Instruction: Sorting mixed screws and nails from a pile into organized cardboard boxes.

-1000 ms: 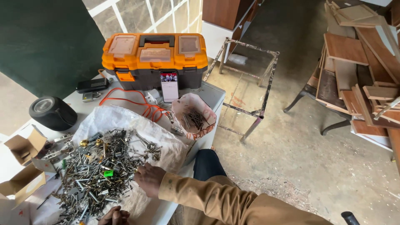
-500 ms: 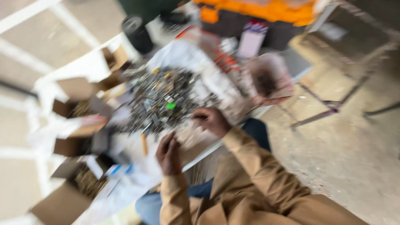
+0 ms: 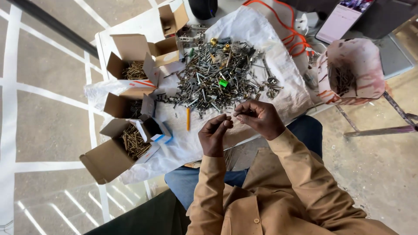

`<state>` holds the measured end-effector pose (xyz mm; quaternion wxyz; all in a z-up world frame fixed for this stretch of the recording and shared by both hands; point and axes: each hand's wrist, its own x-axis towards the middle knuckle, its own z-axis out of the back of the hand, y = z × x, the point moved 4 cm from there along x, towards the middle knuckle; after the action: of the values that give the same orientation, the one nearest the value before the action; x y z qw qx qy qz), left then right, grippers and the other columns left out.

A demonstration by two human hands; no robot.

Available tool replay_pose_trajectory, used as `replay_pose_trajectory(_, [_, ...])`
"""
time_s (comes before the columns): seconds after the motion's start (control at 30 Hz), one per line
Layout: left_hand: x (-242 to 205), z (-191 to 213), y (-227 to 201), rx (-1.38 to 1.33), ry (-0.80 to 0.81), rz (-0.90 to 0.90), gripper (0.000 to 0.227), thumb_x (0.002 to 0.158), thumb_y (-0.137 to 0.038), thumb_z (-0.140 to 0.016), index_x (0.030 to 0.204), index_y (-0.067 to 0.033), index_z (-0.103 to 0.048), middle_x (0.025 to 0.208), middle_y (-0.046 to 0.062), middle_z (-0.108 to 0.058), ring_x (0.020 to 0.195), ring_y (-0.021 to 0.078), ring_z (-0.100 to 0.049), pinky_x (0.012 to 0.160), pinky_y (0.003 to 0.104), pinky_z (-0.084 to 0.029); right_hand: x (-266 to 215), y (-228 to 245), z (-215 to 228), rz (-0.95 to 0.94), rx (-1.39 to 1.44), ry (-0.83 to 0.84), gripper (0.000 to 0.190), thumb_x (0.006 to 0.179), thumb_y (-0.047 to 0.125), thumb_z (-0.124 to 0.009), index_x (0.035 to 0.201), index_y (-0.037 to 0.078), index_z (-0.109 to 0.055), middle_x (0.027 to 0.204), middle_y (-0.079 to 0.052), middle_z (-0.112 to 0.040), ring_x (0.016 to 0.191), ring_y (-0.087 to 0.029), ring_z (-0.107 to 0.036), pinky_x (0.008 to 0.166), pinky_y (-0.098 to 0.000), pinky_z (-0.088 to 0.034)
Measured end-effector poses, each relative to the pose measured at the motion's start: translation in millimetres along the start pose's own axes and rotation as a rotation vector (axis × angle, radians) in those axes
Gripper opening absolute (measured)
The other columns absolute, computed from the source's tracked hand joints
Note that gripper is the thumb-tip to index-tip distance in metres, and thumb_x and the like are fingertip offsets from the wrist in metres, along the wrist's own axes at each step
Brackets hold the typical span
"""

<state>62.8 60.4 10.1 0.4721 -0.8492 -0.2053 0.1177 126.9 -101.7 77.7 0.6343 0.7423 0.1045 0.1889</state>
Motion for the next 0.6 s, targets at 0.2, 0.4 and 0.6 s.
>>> replay_pose_trajectory(0.2, [1,4,6,-0.030,0.021,0.014,0.023,0.080,0.013,-0.079,0.102,0.0134,-0.073,0.088,0.030,-0.075,0.076,0.0321,-0.077,0.071,0.043,-0.065,-1,13,-9,0.084,-0.215,-0.004,0.009,0.089,0.001,-0.077,0.098,0.000,-0.077,0.079,-0.014,-0.071,0.074,-0.015,-0.071,0.063,-0.0312,-0.061])
replay_pose_trajectory(0.4, [4,-4,-11,-0.021,0.073,-0.022,0.016,0.077,0.016,-0.080,0.091,0.0146,-0.073,0.090,0.032,-0.074,0.083,0.0370,-0.077,0.072,0.044,-0.064,-5,28,-22,0.192,-0.290,-0.038,0.010,0.090,-0.003,-0.074,0.098,0.003,-0.077,0.081,-0.014,-0.072,0.074,-0.020,-0.073,0.062,-0.0325,-0.062])
replay_pose_trajectory(0.6, [9,9,6,0.024,0.087,-0.022,0.016,0.079,0.013,-0.081,0.093,0.0136,-0.073,0.086,0.023,-0.072,0.076,0.0230,-0.071,0.063,0.033,-0.062,-13,16,-24,0.136,-0.229,-0.083,0.011,0.090,0.000,-0.073,0.099,0.004,-0.073,0.078,-0.013,-0.072,0.075,-0.020,-0.072,0.066,-0.0356,-0.060])
